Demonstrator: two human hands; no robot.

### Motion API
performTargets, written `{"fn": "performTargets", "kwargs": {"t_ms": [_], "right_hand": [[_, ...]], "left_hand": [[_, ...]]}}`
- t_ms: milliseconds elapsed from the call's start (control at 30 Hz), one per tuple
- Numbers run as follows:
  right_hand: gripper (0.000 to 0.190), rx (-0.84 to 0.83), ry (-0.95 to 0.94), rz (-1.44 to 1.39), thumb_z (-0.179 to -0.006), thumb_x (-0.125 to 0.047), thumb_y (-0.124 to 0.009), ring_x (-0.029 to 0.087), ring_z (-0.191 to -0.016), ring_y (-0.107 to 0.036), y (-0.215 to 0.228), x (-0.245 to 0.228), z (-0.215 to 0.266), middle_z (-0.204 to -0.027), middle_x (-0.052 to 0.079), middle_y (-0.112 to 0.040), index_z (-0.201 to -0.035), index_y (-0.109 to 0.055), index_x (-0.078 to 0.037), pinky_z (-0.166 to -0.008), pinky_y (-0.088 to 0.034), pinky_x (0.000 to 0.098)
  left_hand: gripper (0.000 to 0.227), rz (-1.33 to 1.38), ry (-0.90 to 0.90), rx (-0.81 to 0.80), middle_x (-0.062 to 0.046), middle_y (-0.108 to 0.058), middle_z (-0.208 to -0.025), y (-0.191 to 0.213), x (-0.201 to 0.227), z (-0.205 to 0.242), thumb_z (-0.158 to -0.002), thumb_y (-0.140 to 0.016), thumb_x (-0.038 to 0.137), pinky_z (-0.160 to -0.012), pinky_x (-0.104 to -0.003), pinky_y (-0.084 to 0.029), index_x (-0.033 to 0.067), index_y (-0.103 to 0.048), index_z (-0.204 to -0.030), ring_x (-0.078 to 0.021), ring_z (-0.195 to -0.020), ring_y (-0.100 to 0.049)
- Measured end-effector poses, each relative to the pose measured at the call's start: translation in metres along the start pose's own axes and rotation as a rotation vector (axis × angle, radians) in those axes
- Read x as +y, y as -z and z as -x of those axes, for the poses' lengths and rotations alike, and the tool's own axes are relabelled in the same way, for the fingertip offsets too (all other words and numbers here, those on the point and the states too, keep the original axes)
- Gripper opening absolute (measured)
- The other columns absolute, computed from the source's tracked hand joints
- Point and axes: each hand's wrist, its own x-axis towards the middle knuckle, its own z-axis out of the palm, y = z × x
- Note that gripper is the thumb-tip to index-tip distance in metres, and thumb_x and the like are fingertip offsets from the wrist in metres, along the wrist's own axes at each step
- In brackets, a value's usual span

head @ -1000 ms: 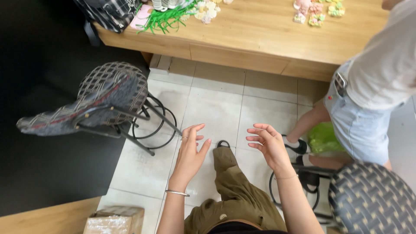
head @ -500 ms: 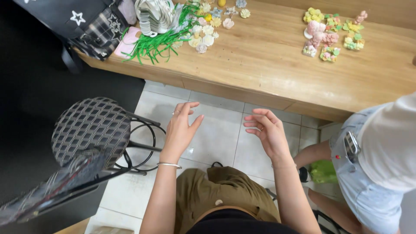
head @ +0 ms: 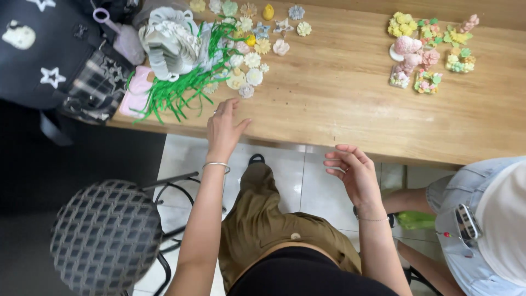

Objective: Picking up and inspecting various flower-shaped wax candles on a workshop table and shelf.

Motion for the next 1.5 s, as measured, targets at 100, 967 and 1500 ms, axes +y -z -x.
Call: {"fn": "performTargets", "kwargs": {"t_ms": [100, 967, 1500], "right_hand": [[0.019, 0.017, 0.011, -0.006, -0.103, -0.010, -0.051, 0.025, -0.091, -0.072, -0.028, -0.014, -0.026, -0.103, 0.017, -0.073, -0.118, -0.060, -0.003, -0.077, -0.061, 0.0372], [0.017, 0.146, -0.046, 0.086, -0.104, -0.007, -0.051, 0.023, -0.090, -0.072, -0.132, -0.034, -0.150, -0.102, 0.016, -0.073, -0.116, -0.060, 0.000, -0.080, -0.060, 0.0351], [0.038, -0.122, -0.004, 0.022, -0.104, -0.008, -0.048, 0.029, -0.113, -0.070, -0.136, -0.075, -0.176, -0.127, 0.024, -0.067, -0.139, -0.053, 0.006, -0.097, -0.058, 0.0384]], "left_hand": [[0.062, -0.181, -0.034, -0.080, -0.007, -0.061, -0.125, -0.024, -0.031, -0.043, -0.076, -0.089, 0.028, -0.093, -0.049, -0.045, 0.0140, -0.061, -0.130, -0.0279, -0.110, -0.064], [0.060, -0.144, -0.304, -0.312, -0.013, -0.041, -0.150, -0.098, -0.134, -0.119, -0.067, -0.091, 0.032, -0.117, -0.057, -0.026, 0.0218, -0.068, -0.121, -0.0351, -0.134, -0.043], [0.052, 0.698, -0.024, -0.157, -0.011, -0.072, -0.124, -0.024, 0.021, -0.178, -0.078, -0.093, 0.018, -0.102, -0.036, -0.056, 0.0071, -0.061, -0.118, -0.0252, -0.116, -0.072]]}}
